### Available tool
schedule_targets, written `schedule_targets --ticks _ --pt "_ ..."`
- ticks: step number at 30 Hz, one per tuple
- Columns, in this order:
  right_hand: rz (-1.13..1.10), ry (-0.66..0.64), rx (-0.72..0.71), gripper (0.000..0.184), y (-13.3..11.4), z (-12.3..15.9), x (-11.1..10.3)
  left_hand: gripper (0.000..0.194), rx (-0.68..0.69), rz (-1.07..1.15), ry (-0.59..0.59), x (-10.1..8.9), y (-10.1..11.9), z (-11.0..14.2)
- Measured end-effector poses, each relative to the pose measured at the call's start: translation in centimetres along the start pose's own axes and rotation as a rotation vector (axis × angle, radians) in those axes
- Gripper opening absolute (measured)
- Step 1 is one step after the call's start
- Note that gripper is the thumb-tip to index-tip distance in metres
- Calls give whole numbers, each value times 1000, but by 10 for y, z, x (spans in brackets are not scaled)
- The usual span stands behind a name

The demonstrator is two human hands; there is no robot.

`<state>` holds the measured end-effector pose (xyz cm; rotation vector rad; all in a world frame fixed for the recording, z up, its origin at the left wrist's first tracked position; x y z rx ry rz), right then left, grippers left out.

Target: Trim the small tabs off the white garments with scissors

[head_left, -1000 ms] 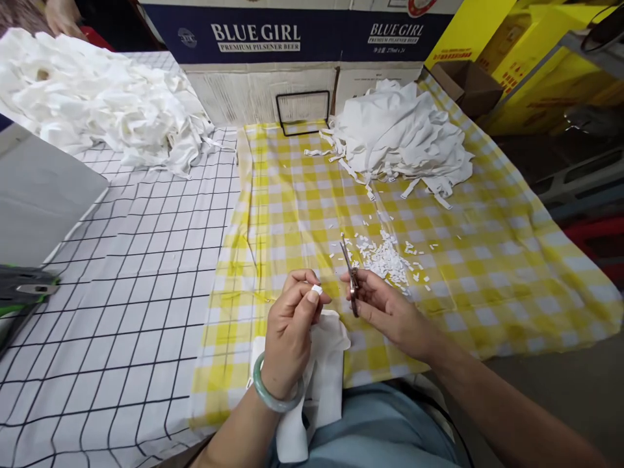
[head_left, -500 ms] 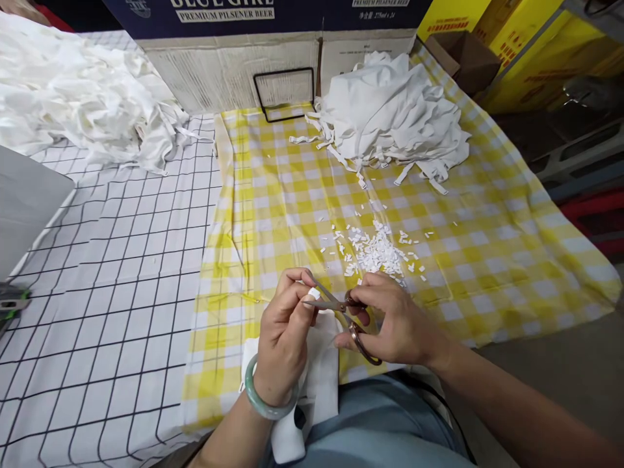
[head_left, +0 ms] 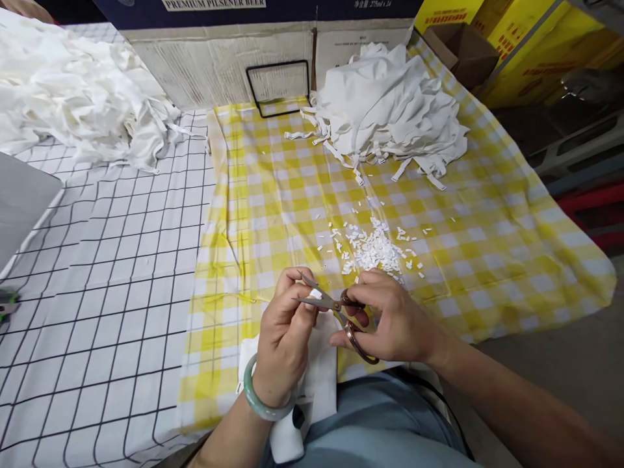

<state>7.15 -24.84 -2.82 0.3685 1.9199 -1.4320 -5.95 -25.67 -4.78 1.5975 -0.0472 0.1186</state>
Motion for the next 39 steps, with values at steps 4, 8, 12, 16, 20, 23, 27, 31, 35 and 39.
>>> schedule_targets --ticks 4,8,12,16,20,23,27,31,35,39 --pt "-6 5 0 42 0 -1 0 25 0 -22 19 -2 -2 1" --pt "0 8 6 43 2 -1 0 24 6 -38 9 -1 -2 1" --pt "18 26 8 44 6 1 -1 25 16 -47 -17 4 -2 0" --pt "54 65 -11 42 11 6 -5 25 5 -66 -56 12 -3 -3" --pt "96 93 11 41 23 13 -13 26 -11 -117 -117 24 -3 -8" --pt "108 110 55 41 33 21 -18 29 -15 -161 -172 36 -3 -12" --pt "7 126 217 46 53 33 -16 31 -47 -172 -219 48 -8 -13" --pt "-419 169 489 45 78 41 -7 33 -131 -108 -225 39 -7 -16" --pt "-866 111 377 52 56 15 3 28 -197 79 -98 -2 26 -33" --pt "-853 -152 193 51 6 -17 44 27 16 222 11 -52 91 -54"
Point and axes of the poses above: each hand's wrist, its own z-axis away from the middle knuckle, its own x-axis out of the palm, y = z × x, the point moved 9 cm from there along -z, towards the middle knuckle, and after that the axes turned 8 degrees about y, right-handed, at the moved point
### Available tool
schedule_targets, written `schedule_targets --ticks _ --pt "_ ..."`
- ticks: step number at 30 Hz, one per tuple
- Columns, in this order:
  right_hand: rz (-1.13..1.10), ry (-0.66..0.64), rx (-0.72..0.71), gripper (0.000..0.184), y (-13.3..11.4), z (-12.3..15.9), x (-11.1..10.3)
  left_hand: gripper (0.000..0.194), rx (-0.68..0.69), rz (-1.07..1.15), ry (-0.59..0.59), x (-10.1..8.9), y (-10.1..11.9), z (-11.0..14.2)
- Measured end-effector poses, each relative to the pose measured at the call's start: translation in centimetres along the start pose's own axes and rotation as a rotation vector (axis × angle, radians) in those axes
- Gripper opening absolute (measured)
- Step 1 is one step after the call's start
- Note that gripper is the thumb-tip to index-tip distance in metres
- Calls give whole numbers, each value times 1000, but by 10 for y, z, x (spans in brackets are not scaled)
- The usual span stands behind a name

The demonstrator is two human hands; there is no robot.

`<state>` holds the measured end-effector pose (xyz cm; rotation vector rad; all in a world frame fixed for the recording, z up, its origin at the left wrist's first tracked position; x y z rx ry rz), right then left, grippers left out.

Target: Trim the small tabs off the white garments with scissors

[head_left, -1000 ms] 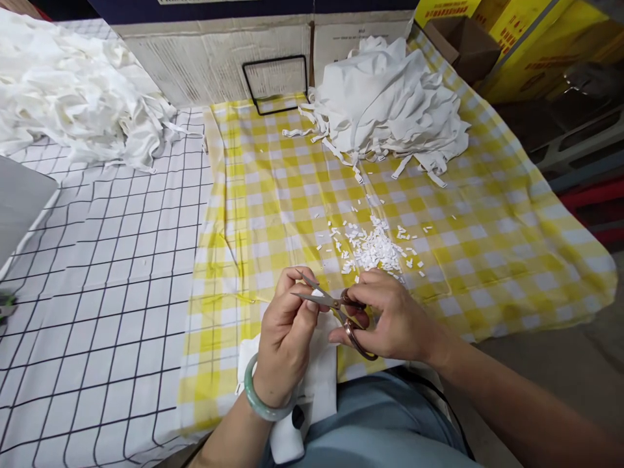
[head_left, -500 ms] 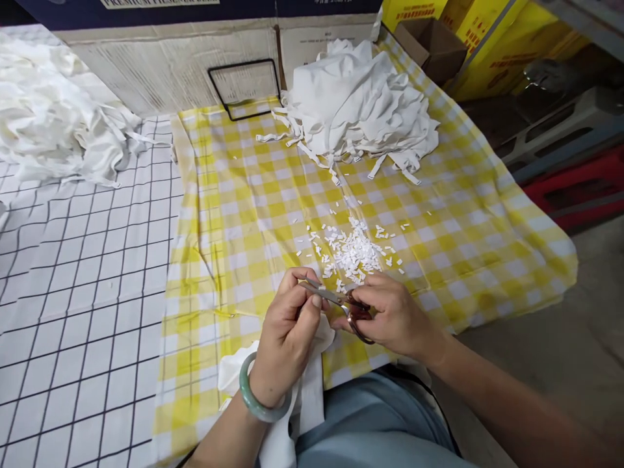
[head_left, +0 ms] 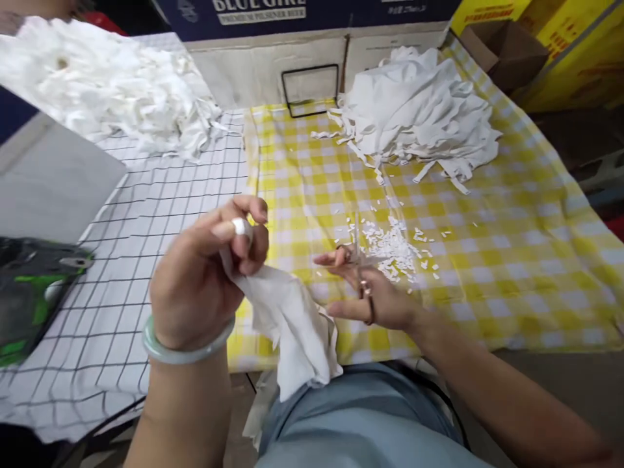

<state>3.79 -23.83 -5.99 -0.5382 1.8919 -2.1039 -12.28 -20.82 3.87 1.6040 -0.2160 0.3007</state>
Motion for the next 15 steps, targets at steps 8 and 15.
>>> schedule_targets --ticks 8,15 --pt "80 -295 113 48 31 -31 88 38 307 -250 297 -70 97 -3" --pt "528 -183 -78 28 4 -5 62 23 258 -797 411 -118 51 -41"
Point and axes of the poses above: each hand's wrist, its own z-axis away from the middle knuckle, its own x-axis out of the palm, y = z × x, the point moved 9 cm from there along -z, towards the middle knuckle, and after that the axes turned 8 degrees about y, right-handed, at the moved point
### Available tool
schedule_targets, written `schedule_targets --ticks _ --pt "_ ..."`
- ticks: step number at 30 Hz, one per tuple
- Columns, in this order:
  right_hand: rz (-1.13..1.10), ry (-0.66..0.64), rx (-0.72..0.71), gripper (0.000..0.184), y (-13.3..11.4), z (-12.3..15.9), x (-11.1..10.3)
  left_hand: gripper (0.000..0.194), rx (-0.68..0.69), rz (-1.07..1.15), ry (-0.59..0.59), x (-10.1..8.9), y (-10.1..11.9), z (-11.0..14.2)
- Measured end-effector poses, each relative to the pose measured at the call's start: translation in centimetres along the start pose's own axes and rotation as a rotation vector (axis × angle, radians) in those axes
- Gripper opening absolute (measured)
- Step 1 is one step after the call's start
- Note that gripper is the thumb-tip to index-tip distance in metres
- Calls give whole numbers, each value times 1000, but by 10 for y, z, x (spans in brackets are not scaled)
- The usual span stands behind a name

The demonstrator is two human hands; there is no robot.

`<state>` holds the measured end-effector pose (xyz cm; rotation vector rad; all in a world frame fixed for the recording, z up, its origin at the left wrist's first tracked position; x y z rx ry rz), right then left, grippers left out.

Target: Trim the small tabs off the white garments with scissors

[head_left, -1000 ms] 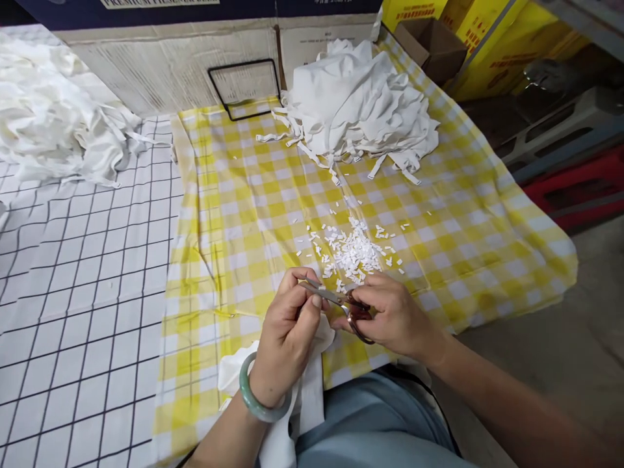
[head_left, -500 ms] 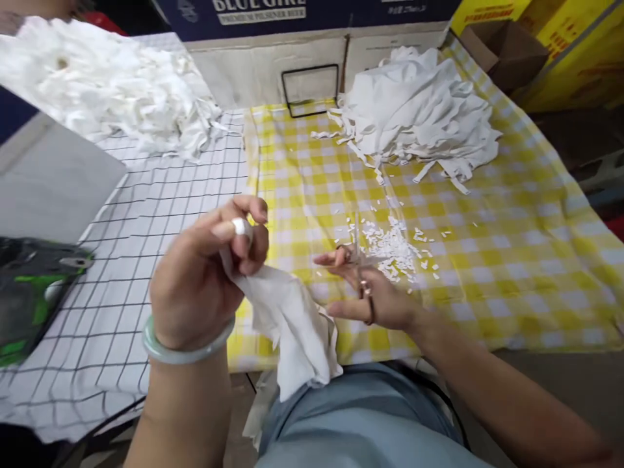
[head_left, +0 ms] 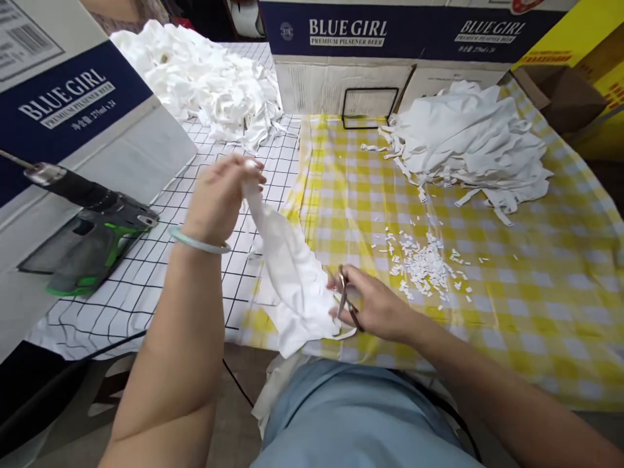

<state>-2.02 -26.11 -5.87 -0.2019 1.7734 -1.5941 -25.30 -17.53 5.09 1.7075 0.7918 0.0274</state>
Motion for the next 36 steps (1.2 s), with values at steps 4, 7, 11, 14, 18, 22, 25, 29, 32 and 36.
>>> schedule_targets --ticks 4,7,11,14,18,22,25,29,32,36 --pt "237 -78 -205 25 0 35 11 12 37 -319 103 -11 -20 50" --pt "241 6 -227 32 6 46 10 39 -151 -474 -245 -6 -45 118" --pt "6 8 -72 34 -5 47 14 50 -665 -80 -614 12 -74 217" --pt "-199 -233 -17 31 -32 55 44 37 -925 354 -349 16 -79 235" --pt "-357 -360 55 25 -41 52 67 34 -1059 743 2 11 -74 229" --pt "-427 86 -17 24 -32 3 38 20 -1021 861 -157 17 -37 219" --pt "-438 89 -124 27 -41 -31 41 27 -1004 944 -399 28 -11 218" --pt "-619 9 -53 27 -45 -63 40 25 -1014 858 -416 22 -29 211" --pt "-656 -82 37 33 -46 -75 35 16 -823 518 -216 -3 -58 190" --pt "-566 -177 73 27 -49 -82 30 17 -381 174 -294 -7 -38 169"
Point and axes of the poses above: each hand's wrist, its own z-axis away from the middle knuckle, its own x-axis out of the palm, y = z × x, the point moved 9 cm from there along -z, towards the middle knuckle, and after that the axes turned 8 degrees about y, right-handed, at the moved point
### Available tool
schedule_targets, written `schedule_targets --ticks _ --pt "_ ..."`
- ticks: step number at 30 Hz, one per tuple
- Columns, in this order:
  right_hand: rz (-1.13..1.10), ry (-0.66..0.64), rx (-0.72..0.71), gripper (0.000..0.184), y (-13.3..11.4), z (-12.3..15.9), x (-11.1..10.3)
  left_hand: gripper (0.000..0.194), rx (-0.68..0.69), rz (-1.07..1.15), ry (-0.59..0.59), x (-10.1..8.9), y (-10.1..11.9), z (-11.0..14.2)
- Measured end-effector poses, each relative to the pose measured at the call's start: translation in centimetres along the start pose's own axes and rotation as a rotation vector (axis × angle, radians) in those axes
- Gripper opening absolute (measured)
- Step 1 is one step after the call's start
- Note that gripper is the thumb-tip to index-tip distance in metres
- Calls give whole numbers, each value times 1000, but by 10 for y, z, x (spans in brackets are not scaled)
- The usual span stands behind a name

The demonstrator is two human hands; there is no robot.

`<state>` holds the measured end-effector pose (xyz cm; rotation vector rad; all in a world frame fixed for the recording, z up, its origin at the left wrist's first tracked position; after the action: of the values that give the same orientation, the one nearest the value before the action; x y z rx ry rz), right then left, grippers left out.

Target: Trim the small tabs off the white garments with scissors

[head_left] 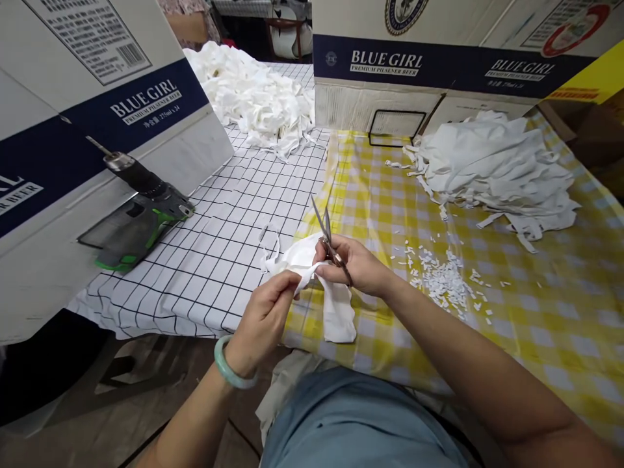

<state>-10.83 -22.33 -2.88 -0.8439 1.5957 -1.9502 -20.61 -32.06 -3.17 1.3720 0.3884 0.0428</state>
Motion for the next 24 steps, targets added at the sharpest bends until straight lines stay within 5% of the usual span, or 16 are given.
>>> schedule_targets --ticks 3,10,14,18,24 --pt "52 -5 48 25 0 -2 -5 20 87 -80 -110 12 15 -1" --pt "100 11 47 23 -10 4 -24 17 50 -72 57 4 9 -24" --pt "101 25 60 23 -13 5 -32 19 249 -212 -147 25 26 -20" --pt "93 16 62 23 -13 5 -33 26 69 61 -322 40 29 -13" --pt "83 51 31 24 -13 8 -42 30 -15 126 -275 50 27 -19"
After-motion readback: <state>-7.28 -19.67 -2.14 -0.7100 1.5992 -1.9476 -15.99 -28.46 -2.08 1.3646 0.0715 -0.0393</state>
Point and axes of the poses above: each hand's wrist, its own z-axis away from the middle knuckle, its own x-axis out of the palm, y = z × x, the point moved 9 cm from there along -z, towards the middle knuckle, and after that the axes turned 8 degrees about y, right-handed, at the moved point
